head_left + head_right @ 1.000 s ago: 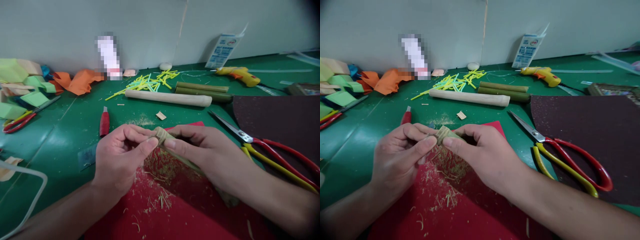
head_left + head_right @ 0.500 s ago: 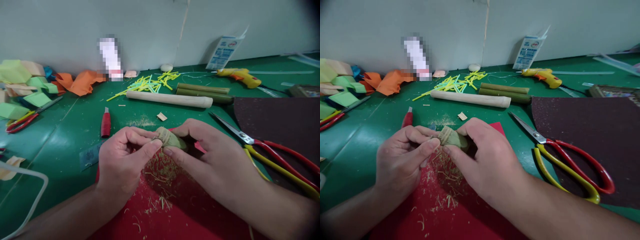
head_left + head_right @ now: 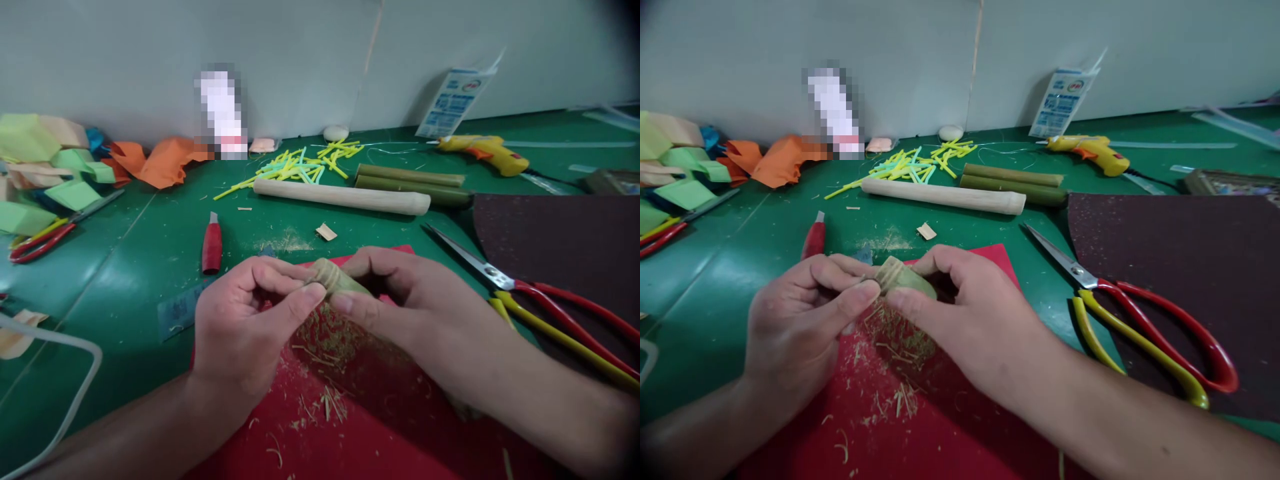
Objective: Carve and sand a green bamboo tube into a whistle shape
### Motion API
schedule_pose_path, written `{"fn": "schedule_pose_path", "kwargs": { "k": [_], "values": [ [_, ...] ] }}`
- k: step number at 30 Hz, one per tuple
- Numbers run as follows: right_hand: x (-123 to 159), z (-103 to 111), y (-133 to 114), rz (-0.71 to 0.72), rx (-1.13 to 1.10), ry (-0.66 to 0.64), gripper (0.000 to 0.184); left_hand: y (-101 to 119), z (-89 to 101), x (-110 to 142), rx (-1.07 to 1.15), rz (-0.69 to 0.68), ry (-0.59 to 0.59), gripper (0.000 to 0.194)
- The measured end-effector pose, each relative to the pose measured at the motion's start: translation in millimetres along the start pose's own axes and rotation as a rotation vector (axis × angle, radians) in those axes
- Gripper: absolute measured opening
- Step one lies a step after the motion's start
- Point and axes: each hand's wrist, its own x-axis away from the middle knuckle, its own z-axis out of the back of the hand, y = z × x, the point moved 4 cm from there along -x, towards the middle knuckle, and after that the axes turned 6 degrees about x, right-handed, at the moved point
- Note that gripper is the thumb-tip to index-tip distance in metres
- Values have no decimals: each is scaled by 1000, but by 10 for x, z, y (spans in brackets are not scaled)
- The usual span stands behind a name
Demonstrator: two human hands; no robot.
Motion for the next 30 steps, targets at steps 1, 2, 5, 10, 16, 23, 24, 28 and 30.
{"fn": "schedule_pose_path", "kwargs": {
  "k": [1,2,5,10,16,23,24,28,30],
  "values": [
    [17,22,-21,37,140,76,22,4,-7,4,-14,-3,11,18],
    [39,47,-50,91,275,171,19,9,-16,8,-30,-11,19,18],
    [109,46,-157,361,553,335,15,27,-38,23,-86,-37,28,18],
    [49,24,-48,167,243,165,19,32,-21,35,-65,-23,20,17],
    [19,-25,-15,45,7,27,25,40,3,38,-32,3,25,18],
    [151,1,-180,534,648,392,11,67,-31,69,-117,-80,83,17],
    [155,2,-180,538,638,381,12,66,-28,73,-119,-86,80,17],
    [82,21,-109,237,338,203,17,30,2,62,-92,-56,35,17],
    [49,13,-85,105,198,117,21,25,11,49,-123,-65,17,18]
  ]
}}
